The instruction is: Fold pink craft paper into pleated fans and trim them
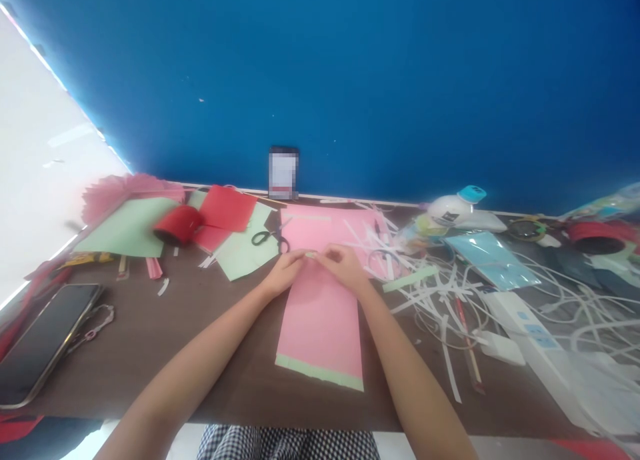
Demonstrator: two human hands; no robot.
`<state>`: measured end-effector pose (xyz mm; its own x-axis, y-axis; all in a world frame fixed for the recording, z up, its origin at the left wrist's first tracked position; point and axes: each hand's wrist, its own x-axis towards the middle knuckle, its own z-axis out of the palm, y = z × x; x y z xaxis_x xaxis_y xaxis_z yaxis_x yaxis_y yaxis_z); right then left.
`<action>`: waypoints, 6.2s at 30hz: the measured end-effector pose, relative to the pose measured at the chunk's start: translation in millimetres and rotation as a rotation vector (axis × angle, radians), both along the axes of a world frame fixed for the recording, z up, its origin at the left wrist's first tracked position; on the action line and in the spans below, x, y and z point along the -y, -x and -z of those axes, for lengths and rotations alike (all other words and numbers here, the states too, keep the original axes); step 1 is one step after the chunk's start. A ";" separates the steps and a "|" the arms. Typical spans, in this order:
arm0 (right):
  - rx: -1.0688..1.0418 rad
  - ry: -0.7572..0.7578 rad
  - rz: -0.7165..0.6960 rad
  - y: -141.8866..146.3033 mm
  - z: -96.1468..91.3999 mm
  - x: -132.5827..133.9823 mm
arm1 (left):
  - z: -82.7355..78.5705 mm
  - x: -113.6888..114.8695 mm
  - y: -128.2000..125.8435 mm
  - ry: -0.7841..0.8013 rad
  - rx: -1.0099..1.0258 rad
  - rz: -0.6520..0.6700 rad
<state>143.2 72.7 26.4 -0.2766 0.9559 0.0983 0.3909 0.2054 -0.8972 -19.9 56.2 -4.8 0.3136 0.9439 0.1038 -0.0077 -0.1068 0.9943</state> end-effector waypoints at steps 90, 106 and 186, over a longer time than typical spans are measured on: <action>0.245 -0.102 0.297 -30.6 -2.7 15.7 | -4.5 0.3 1.9 0.012 -0.024 -0.212; 0.434 -0.144 0.182 -27.5 -10.0 27.6 | -46.4 -3.4 -1.1 -0.282 -0.586 -0.027; -0.013 0.033 0.057 -28.9 -6.2 29.4 | -56.0 -9.5 -10.8 -0.267 -0.653 0.282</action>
<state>172.1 43.4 32.6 -0.2205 0.9729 0.0698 0.3897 0.1535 -0.9081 -9.1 65.7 51.1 0.6150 0.7880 0.0278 0.5111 -0.4253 0.7469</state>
